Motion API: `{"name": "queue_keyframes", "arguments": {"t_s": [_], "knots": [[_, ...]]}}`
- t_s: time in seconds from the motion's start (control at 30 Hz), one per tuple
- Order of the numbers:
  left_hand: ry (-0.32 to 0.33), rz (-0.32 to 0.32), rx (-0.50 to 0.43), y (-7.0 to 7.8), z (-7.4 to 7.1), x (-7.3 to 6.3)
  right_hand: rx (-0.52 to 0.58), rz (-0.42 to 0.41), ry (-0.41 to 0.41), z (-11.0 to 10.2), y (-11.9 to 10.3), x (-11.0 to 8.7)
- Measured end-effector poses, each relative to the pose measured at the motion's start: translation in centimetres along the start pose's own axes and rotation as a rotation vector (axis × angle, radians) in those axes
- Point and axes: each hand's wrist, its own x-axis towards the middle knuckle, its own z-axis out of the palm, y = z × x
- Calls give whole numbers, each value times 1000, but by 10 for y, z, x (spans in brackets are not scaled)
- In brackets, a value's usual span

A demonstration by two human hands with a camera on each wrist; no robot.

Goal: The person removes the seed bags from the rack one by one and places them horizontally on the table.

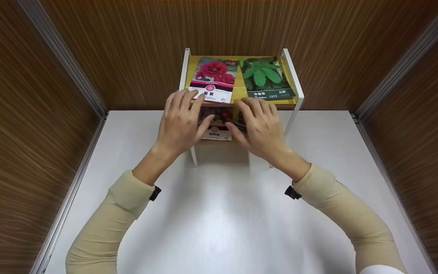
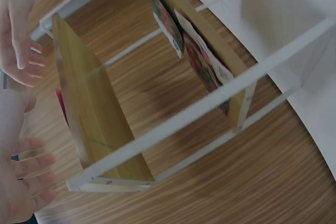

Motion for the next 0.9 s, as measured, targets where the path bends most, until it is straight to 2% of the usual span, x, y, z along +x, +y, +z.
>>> {"name": "queue_keyframes", "arguments": {"t_s": [0.4, 0.73, 0.9], "knots": [[-115, -8, 17, -18, 12, 13, -10, 21, -70, 16, 11, 20], [-147, 2, 34, -21, 20, 21, -6, 42, -142, 21, 15, 27], [-142, 12, 37, -23, 25, 24, -10, 35, -160, 25, 17, 30]]}}
